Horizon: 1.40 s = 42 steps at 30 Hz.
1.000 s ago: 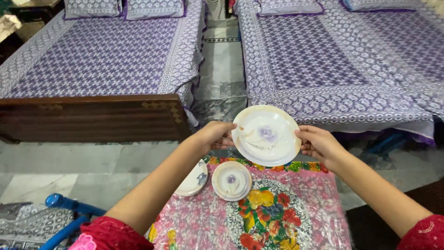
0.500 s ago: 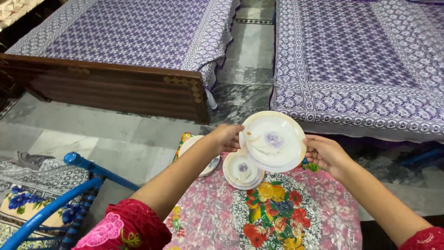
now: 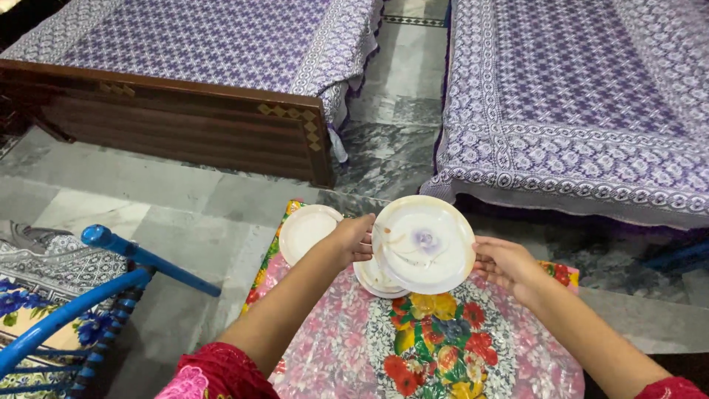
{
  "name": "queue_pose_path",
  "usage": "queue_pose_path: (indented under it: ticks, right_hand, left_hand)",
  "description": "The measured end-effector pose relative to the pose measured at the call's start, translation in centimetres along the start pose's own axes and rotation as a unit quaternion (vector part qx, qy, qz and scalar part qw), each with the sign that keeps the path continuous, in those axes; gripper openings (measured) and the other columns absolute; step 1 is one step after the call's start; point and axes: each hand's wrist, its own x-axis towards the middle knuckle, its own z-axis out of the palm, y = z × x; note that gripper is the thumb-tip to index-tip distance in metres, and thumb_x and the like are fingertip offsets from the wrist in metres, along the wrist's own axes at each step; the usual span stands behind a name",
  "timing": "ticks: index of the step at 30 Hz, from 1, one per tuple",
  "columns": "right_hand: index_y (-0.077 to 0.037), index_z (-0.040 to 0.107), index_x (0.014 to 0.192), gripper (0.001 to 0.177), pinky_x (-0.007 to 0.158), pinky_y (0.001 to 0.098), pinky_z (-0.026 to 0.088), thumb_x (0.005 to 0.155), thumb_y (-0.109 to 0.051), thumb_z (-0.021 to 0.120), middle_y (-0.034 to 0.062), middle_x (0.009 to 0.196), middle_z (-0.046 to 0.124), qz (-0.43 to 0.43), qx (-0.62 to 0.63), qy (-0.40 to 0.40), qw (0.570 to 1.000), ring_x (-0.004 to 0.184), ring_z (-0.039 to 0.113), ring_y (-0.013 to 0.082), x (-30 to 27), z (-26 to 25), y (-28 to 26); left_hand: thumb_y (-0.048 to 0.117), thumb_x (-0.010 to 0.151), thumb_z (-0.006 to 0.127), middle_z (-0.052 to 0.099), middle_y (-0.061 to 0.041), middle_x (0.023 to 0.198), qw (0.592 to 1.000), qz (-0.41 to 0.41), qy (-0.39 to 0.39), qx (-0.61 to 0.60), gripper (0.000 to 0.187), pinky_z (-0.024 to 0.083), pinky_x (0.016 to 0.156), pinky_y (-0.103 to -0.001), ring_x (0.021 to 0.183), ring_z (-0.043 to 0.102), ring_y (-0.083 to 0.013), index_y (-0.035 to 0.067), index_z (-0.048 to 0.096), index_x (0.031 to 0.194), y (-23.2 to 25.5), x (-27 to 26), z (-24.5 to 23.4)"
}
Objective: Carry plates and bowls from the kitchen to a table in the bedroom.
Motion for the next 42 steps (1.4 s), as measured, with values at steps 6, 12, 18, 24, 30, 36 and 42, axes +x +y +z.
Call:
queue_pose_path:
  ticks: [6, 12, 18, 24, 30, 36, 42]
  right_hand:
    - [-0.011, 0.072, 0.125, 0.03, 0.074, 0.0316, 0.055, 0.095, -0.013, 0.066, 0.002, 0.092, 0.069, 0.025, 0.012, -0.028, 0.999, 0.079, 0.064, 0.0137, 3.7, 0.6, 3.2]
    - [-0.015, 0.069, 0.126, 0.033, 0.072, 0.0306, 0.056, 0.093, -0.016, 0.067, 0.0018, 0.088, 0.068, 0.035, -0.033, -0.004, 0.999, 0.076, 0.064, 0.0141, 6.0, 2.6, 5.3]
    - [-0.017, 0.072, 0.121, 0.029, 0.065, 0.0263, 0.053, 0.092, -0.017, 0.069, -0.0012, 0.084, 0.067, 0.025, -0.079, 0.008, 0.997, 0.07, 0.06, 0.0098, 8.9, 4.3, 8.2]
    - [-0.011, 0.071, 0.121, 0.033, 0.06, 0.0298, 0.045, 0.089, -0.01, 0.078, 0.0011, 0.085, 0.064, -0.019, -0.123, -0.031, 0.992, 0.066, 0.053, 0.0111, 17.1, 2.5, 13.8]
    - [-0.019, 0.06, 0.123, 0.032, 0.085, 0.0399, 0.059, 0.093, -0.01, 0.066, 0.0045, 0.11, 0.073, 0.068, -0.077, 0.025, 0.994, 0.09, 0.072, 0.0194, 13.9, 5.1, 12.1]
    - [-0.01, 0.064, 0.12, 0.029, 0.087, 0.0418, 0.06, 0.092, -0.008, 0.069, 0.0069, 0.106, 0.072, 0.067, -0.064, -0.01, 0.996, 0.09, 0.072, 0.0209, 19.2, 3.5, 16.4]
    - [-0.015, 0.061, 0.118, 0.025, 0.081, 0.0419, 0.057, 0.095, -0.013, 0.069, 0.0043, 0.102, 0.068, 0.098, -0.099, 0.035, 0.99, 0.084, 0.067, 0.0197, 21.7, 4.4, 19.6]
  left_hand:
    - [0.051, 0.1, 0.05, 0.069, -0.019, 0.124, 1.0, -0.009, 0.019, 0.003, 0.06, 0.059, 0.095, -0.044, 0.104, 0.072, -0.0299, 0.0, 0.059, 0.13, -3.7, 2.9, -1.3]
    - [0.041, 0.099, 0.046, 0.069, -0.017, 0.126, 0.999, -0.03, 0.011, -0.007, 0.051, 0.056, 0.094, -0.046, 0.105, 0.071, -0.0328, 0.006, 0.059, 0.133, -6.3, 4.2, -2.4]
    - [0.032, 0.094, 0.052, 0.072, -0.018, 0.115, 0.997, -0.033, 0.068, 0.01, 0.047, 0.057, 0.09, -0.046, 0.096, 0.072, -0.0333, 0.005, 0.064, 0.13, -8.9, 6.0, -2.6]
    - [0.037, 0.094, 0.054, 0.073, -0.022, 0.11, 0.997, -0.02, 0.044, -0.052, 0.051, 0.059, 0.081, -0.045, 0.088, 0.074, -0.0337, 0.0, 0.063, 0.128, -14.2, 10.1, -3.1]
    - [0.03, 0.096, 0.057, 0.072, -0.026, 0.109, 0.987, -0.046, 0.067, -0.136, 0.05, 0.064, 0.075, -0.046, 0.085, 0.076, -0.0368, -0.005, 0.056, 0.131, -17.6, 12.8, -1.8]
    - [0.024, 0.087, 0.056, 0.07, -0.017, 0.098, 0.989, -0.016, 0.11, -0.1, 0.044, 0.06, 0.068, -0.044, 0.076, 0.071, -0.0315, 0.011, 0.057, 0.13, -17.6, 11.8, -0.7]
    - [0.024, 0.085, 0.065, 0.074, -0.017, 0.086, 0.98, 0.0, 0.154, -0.124, 0.036, 0.055, 0.055, -0.042, 0.062, 0.073, -0.0257, -0.003, 0.074, 0.107, -25.3, 18.0, -0.5]
